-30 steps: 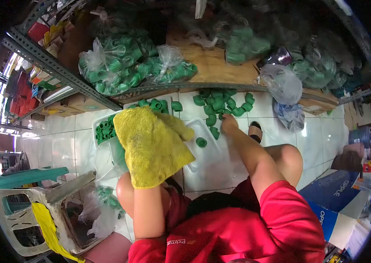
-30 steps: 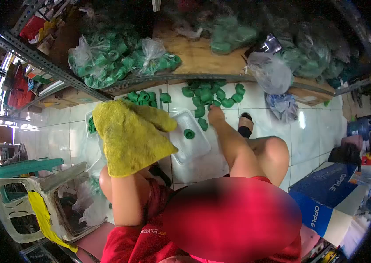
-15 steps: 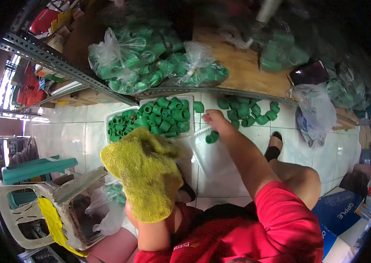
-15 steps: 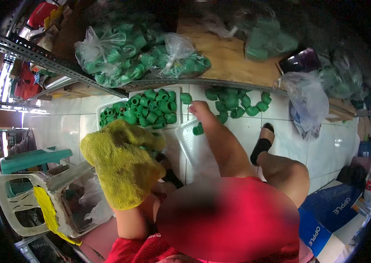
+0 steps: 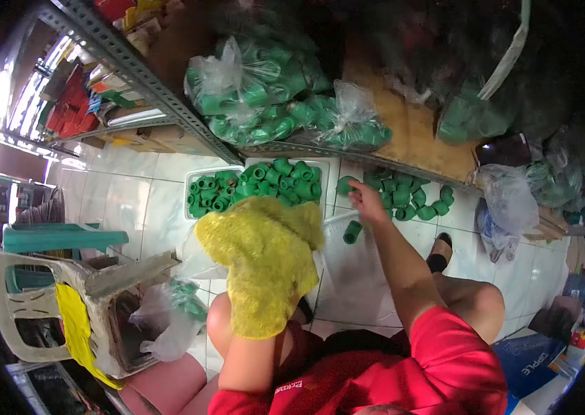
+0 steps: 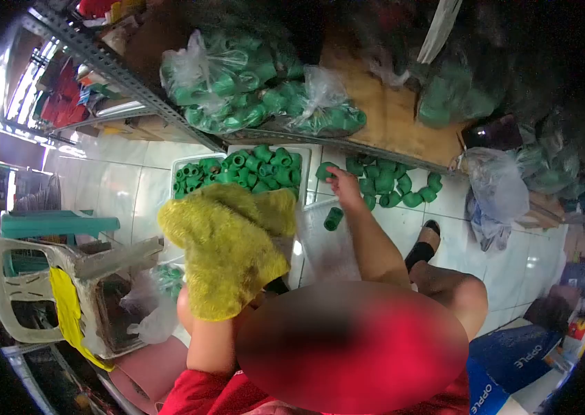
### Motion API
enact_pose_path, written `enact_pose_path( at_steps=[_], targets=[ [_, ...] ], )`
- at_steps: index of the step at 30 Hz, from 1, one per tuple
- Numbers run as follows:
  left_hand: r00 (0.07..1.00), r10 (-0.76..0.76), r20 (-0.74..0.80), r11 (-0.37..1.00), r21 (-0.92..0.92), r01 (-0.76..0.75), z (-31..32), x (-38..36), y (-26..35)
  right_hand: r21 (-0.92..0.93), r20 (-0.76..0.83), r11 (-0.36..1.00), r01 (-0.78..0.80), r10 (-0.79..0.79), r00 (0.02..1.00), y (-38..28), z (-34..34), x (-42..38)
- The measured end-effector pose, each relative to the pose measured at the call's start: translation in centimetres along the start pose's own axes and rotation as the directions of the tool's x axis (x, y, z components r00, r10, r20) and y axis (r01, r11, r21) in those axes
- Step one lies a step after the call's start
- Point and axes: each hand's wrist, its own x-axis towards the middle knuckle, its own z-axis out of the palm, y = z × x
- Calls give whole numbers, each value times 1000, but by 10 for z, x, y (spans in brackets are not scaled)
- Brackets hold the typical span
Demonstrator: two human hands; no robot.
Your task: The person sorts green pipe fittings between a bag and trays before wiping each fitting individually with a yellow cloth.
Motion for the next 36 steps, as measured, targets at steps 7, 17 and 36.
enact_pose_path(
  at_steps=[7,17,36],
  targets=[
    [995,-57,-84,998,31,59,-6,-13,15,-484,444,863,143,101,890,-150,58,-160],
    [941,-277,-196,20,-980,-198,54,-25,94,-522,460,709,474,-235,856,-169,86,-278],
    [960,-226,-166,772,-632,73,-20,-27,71,72,293,947,314,-321,901,-146,34,-299]
  ],
)
